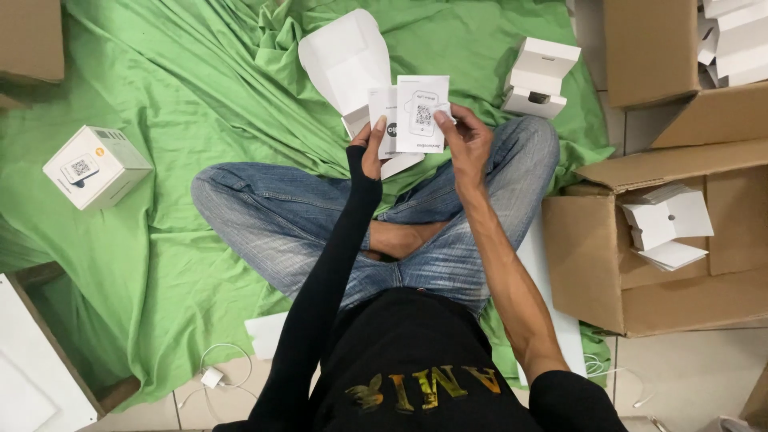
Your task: The person sits on a green sheet and repeatedly packs small white boxes. They open the boxes, place a small black device and a folded paper insert inside, close the boxes, and then place them into a larger cardboard box or stack them nearby.
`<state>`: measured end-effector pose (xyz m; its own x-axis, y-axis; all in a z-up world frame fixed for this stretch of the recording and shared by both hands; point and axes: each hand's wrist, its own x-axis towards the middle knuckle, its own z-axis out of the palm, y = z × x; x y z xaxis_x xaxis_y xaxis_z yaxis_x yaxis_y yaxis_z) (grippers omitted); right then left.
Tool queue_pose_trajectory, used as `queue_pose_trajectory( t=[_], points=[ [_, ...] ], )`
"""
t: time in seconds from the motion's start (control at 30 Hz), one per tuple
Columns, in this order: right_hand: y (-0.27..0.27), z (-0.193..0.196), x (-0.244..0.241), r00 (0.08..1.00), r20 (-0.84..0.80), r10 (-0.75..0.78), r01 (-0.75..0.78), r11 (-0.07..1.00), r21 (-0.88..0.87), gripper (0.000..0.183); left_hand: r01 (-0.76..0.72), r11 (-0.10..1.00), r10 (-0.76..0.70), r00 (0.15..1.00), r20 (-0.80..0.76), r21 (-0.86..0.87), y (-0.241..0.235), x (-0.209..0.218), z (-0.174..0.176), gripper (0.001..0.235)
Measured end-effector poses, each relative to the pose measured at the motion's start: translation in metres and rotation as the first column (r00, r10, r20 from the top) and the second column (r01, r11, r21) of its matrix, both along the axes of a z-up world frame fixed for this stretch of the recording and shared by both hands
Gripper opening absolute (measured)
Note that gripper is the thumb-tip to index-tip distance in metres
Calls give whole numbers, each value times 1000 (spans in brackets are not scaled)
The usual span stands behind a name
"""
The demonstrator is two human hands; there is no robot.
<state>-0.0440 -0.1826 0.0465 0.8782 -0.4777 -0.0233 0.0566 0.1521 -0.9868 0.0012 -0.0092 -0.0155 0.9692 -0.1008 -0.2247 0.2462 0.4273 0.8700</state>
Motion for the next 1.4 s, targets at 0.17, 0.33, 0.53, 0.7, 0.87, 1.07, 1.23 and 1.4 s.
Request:
queue_pose_trajectory(
  t=[0.17, 0.33, 0.53, 0.7, 0.87, 1.07, 1.23, 1.4],
  points=[
    [8, 6, 13, 1000, -16, 4, -5, 996, -91, 30, 57, 996, -66, 989, -132, -66, -21, 2, 21, 38],
    [4, 19, 19, 998, 1, -64, 60, 929, -364, 22, 132, 990, -135, 986, -94, -37, -41, 8, 7, 36],
    [-29, 11, 35, 1000, 11, 11, -7, 956, -294, 14, 146, 989, -147, 989, 28, 25, -77, 36, -25, 35],
    [-104, -22, 70, 986, 155, -59, 78, 990, -121, 27, 318, 948, -318, 945, 76, 21, -137, 95, -4, 47],
    [-197, 14, 148, 970, 235, -57, 110, 970, -217, 20, 425, 904, -421, 903, 83, -40, -218, 193, 20, 58],
    [-241, 41, 198, 933, 354, -64, 168, 948, -271, 40, 440, 884, -375, 868, 325, -156, -255, 272, 7, 64],
    [-194, 2, 165, 925, 340, -168, 282, 904, -321, 39, 371, 926, -305, 845, 440, -71, -144, 229, 13, 60],
    [-88, -34, 140, 944, -136, 302, -330, 887, -322, 34, -349, 856, 129, 859, 496, 381, 25, 158, 17, 52]
  ],
)
